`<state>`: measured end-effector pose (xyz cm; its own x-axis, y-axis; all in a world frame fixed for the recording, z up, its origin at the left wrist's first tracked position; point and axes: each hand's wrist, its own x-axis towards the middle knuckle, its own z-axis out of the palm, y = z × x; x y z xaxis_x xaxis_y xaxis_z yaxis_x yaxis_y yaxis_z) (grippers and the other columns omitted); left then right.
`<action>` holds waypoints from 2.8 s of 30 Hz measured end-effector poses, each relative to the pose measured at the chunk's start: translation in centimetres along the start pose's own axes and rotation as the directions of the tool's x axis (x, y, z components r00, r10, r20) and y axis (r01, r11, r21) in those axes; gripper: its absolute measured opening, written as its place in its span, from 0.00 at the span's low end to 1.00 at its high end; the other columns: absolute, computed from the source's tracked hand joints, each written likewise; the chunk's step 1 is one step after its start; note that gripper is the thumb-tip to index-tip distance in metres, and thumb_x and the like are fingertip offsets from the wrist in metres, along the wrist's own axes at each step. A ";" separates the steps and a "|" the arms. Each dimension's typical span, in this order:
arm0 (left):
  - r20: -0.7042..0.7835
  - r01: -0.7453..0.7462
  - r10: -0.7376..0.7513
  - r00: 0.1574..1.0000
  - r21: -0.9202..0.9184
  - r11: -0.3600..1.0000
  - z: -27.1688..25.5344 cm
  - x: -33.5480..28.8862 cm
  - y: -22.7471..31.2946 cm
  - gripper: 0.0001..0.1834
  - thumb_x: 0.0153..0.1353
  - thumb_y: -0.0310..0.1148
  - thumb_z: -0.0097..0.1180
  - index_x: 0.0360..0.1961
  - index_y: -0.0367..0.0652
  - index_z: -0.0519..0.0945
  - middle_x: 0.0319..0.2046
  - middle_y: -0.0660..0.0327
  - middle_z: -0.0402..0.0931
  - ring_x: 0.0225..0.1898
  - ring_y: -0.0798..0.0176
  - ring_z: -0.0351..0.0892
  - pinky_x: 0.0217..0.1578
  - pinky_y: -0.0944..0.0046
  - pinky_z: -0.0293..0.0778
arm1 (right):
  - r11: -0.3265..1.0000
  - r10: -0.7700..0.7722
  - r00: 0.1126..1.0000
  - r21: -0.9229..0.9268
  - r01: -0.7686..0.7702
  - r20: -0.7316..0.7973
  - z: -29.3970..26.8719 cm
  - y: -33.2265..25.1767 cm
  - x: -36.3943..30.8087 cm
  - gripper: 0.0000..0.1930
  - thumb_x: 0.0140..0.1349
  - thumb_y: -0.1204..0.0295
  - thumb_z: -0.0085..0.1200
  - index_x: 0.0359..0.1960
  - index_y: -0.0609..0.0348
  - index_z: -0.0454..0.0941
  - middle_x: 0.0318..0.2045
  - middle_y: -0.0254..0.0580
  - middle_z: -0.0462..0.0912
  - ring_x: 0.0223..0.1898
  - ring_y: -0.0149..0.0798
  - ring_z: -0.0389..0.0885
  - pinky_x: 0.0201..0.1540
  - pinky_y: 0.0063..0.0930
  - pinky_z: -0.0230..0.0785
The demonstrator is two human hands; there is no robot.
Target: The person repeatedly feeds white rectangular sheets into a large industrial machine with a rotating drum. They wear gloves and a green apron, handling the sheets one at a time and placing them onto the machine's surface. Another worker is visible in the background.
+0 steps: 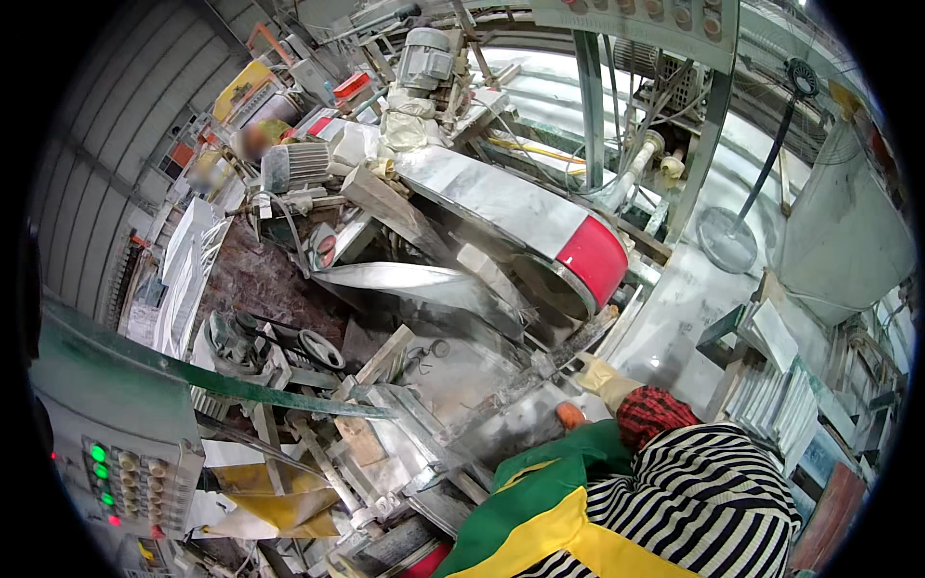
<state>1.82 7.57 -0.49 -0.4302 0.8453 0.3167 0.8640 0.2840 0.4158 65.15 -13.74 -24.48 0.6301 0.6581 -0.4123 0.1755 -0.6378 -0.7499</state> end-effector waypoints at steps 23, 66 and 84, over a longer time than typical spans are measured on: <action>0.090 -0.141 0.109 0.990 0.554 0.820 -0.3 -5.9 -3.0 0.19 0.65 0.45 0.54 0.51 0.47 0.80 0.49 0.56 0.80 0.49 0.52 0.78 0.47 0.45 0.71 | 0.796 -0.283 0.860 -0.395 0.458 0.425 8.3 1.7 3.5 0.29 0.55 0.57 0.54 0.61 0.40 0.74 0.48 0.49 0.84 0.50 0.49 0.82 0.55 0.38 0.74; -0.232 -0.280 0.538 0.811 0.653 0.704 1.5 -9.5 -2.6 0.12 0.66 0.39 0.56 0.44 0.43 0.82 0.38 0.54 0.81 0.43 0.45 0.78 0.41 0.48 0.74 | 0.804 0.212 0.880 -0.587 0.090 0.426 3.6 0.0 0.4 0.32 0.52 0.52 0.58 0.63 0.34 0.72 0.56 0.51 0.79 0.57 0.53 0.78 0.61 0.42 0.68; -0.172 0.085 -0.004 0.985 0.468 0.880 -4.8 -3.4 -2.8 0.28 0.65 0.47 0.57 0.57 0.35 0.76 0.51 0.45 0.76 0.51 0.39 0.75 0.50 0.40 0.72 | 0.787 0.148 0.914 -0.605 0.122 0.377 0.7 -4.1 -1.0 0.30 0.53 0.55 0.54 0.62 0.33 0.74 0.57 0.46 0.79 0.55 0.50 0.79 0.58 0.42 0.71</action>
<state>-0.40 1.71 1.41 -0.4720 0.7537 0.4573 0.8458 0.5334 -0.0061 63.28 -11.56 -21.31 0.3173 0.6581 -0.6828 0.6722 -0.6639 -0.3275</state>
